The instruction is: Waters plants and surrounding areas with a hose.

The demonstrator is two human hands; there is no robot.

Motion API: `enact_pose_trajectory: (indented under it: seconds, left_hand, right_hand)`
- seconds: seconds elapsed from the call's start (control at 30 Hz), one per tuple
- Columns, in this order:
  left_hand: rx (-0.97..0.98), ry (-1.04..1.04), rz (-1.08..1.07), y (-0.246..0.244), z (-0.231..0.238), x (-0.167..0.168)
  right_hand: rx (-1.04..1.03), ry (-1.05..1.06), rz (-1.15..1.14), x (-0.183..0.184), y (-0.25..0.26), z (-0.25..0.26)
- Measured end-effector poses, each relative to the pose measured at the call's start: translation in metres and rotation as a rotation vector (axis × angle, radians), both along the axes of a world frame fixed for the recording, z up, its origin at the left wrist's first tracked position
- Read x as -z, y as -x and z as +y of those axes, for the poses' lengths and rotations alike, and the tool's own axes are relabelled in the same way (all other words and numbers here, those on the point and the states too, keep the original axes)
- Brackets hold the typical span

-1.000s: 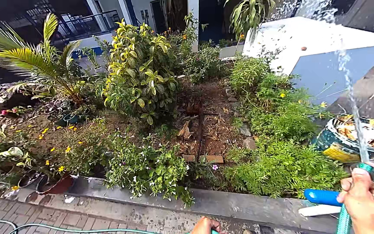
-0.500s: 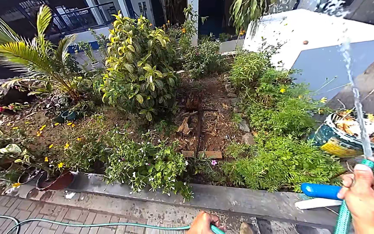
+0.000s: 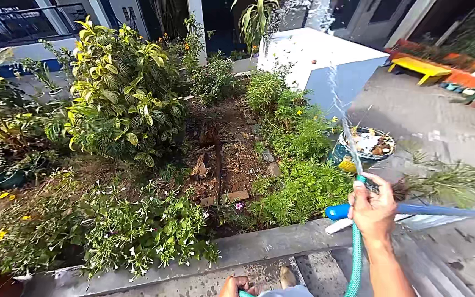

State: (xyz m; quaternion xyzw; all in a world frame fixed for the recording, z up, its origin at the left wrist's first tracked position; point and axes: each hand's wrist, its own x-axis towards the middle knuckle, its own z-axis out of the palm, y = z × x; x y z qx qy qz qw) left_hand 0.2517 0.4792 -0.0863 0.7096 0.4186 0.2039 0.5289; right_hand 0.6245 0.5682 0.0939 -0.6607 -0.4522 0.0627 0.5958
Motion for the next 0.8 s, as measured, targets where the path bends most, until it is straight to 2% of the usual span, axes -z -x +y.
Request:
enact_pose_trajectory:
  seconds: [0.43, 0.8]
  left_hand:
    - [-0.009, 0.002, -0.037, 0.002, -0.002, 0.006]
    - [-0.004, -0.012, -0.037, 0.005, -0.002, 0.007]
  right_hand:
    - [0.033, 0.101, -0.042, 0.014, -0.007, -0.004]
    - [0.038, -0.038, -0.013, 0.008, -0.003, -0.006]
